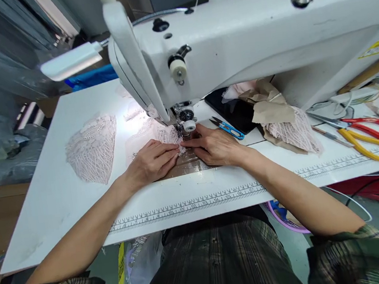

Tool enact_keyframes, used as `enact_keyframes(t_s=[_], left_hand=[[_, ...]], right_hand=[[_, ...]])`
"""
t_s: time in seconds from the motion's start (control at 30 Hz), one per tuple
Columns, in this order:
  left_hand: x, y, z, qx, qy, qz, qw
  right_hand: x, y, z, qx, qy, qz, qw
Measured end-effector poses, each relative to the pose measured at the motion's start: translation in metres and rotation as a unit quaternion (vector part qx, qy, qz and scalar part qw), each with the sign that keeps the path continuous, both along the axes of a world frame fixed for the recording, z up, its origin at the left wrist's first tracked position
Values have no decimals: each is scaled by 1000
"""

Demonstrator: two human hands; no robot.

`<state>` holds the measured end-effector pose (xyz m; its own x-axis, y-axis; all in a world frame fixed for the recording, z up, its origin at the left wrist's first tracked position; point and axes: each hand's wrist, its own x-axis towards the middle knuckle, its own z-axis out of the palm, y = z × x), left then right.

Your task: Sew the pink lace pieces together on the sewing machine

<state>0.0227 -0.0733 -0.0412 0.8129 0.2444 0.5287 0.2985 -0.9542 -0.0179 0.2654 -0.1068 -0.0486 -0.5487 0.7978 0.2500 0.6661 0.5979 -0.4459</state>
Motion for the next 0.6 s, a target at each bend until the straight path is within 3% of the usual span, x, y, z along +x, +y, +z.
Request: enact_keyframes(t_s=[0.47,0.6], left_hand=[[1,-3,2,14,14,5,1000],[3,-10,6,2,47,36,998]], right_hand=[[0,-2,1,38,-32,20,999],[0,-2,1,57,-55,22,997]])
